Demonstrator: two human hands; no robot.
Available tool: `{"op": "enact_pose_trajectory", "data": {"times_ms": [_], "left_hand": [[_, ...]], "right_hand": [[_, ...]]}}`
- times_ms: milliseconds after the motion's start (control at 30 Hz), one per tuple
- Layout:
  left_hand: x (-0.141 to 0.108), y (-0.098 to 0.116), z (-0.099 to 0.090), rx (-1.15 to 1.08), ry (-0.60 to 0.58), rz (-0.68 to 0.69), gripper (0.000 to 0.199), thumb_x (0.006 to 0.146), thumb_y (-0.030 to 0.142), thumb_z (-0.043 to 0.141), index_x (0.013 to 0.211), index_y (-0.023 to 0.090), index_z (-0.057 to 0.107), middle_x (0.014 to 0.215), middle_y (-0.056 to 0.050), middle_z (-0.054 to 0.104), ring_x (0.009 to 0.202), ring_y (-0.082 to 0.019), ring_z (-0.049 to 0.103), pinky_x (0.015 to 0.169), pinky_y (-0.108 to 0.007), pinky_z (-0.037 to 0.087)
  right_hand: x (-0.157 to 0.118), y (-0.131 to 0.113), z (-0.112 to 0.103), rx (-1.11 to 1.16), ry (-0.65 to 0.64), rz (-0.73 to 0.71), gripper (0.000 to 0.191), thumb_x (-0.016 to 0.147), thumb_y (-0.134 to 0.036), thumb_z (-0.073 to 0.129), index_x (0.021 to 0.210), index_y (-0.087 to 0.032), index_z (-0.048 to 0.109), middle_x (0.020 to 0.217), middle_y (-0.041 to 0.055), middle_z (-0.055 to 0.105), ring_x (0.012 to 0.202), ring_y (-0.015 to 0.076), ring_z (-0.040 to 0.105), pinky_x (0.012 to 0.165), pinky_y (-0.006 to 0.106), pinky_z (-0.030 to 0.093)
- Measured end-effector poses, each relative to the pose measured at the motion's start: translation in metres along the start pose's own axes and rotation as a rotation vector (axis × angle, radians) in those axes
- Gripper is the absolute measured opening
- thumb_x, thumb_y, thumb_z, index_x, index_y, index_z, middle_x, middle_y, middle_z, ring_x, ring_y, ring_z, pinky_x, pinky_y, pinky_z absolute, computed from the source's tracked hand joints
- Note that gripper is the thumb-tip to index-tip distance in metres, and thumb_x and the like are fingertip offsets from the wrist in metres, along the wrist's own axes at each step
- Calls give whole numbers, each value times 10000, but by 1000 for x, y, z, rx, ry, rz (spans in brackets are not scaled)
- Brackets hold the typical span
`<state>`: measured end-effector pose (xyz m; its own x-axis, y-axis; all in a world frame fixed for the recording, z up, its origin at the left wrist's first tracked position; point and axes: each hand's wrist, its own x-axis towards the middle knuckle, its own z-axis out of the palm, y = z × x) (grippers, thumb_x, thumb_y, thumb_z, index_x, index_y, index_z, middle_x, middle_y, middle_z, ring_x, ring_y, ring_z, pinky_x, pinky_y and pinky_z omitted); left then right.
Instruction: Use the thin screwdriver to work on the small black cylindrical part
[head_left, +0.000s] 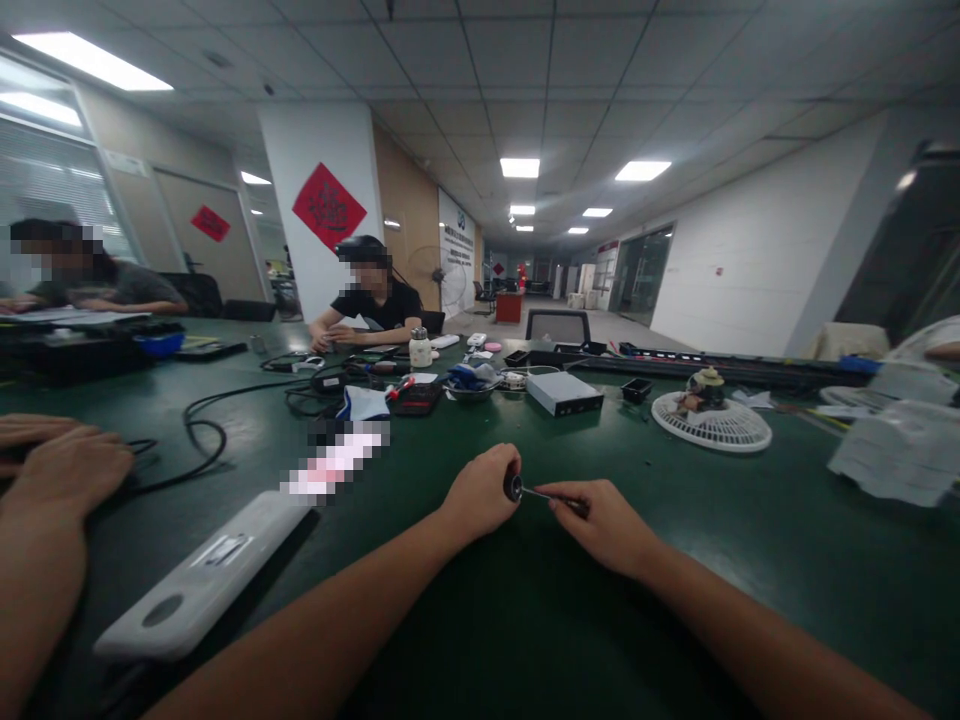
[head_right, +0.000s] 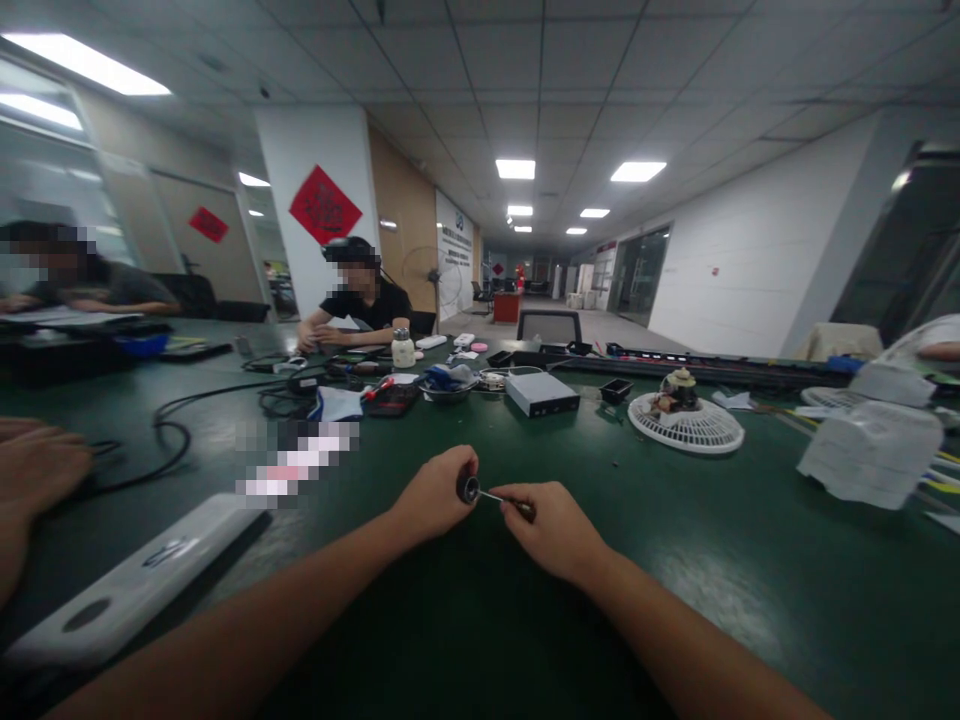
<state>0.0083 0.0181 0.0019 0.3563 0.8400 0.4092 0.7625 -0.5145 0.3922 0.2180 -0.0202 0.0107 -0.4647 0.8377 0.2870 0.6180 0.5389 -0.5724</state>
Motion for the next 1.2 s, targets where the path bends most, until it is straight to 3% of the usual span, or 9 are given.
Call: {"op": "enact_pose_trajectory", "data": {"times_ms": [100,300,467,600,767,900,1067,1200], "left_hand": [[-1,3,-2,25,-3,10,166,732,108,597,845,207,527,892,-13,598,775,-158,565,617,-259,384],[-1,4,-4,12,-29,18,131,770,147,605,883,204,571,935,-22,622,821,-168,584,664,-264,413],[-2,5,-3,22,-52,58,153,748,151,634,884,206,590,921,-19,630,832,-174,593,668,-266,412],[-1,6,-3,7,-65,63,166,748,183,661,905,208,614,943,-20,638,858,-178,599,685,-264,425],[0,5,-3,48,-84,61,196,758,172,639,947,224,652,966,-19,649,885,-188,606,745,-285,452],[1,0,-2,83,-70,4,236,783,178,625,1007,228,676,1006,-36,661,929,-203,616,830,-315,470],[1,-3,-1,92,-61,-81,274,831,281,642,1102,247,664,1071,-45,666,987,-222,615,866,-346,471],[1,-2,0,115,-71,-73,303,840,346,659,1129,258,646,1050,-51,674,997,-233,611,879,-366,459]], "right_hand": [[2,2,-1,21,-14,-4,370,897,-228,491,1170,-266,738,830,5,764,637,170,634,601,265,437],[2,3,-1,-42,98,67,335,871,-241,519,1081,-237,780,827,30,771,630,185,638,574,266,429],[1,1,-1,0,-3,-26,375,881,-207,491,1144,-269,752,792,-5,751,639,165,636,605,252,433],[3,3,-6,-86,12,47,343,865,-222,510,1069,-279,780,738,-7,737,609,168,622,571,255,400],[3,10,-7,-212,94,134,184,834,-293,608,833,-247,786,706,26,726,614,180,615,571,274,351],[4,18,-5,-234,167,214,203,829,-326,635,674,-203,681,642,46,670,579,176,558,543,287,288],[7,27,-6,-157,151,262,240,781,-396,717,686,-191,636,647,27,648,560,160,547,511,270,315],[8,29,-3,-67,68,230,150,710,-302,779,765,-188,700,706,12,687,610,155,605,522,249,384]]}}
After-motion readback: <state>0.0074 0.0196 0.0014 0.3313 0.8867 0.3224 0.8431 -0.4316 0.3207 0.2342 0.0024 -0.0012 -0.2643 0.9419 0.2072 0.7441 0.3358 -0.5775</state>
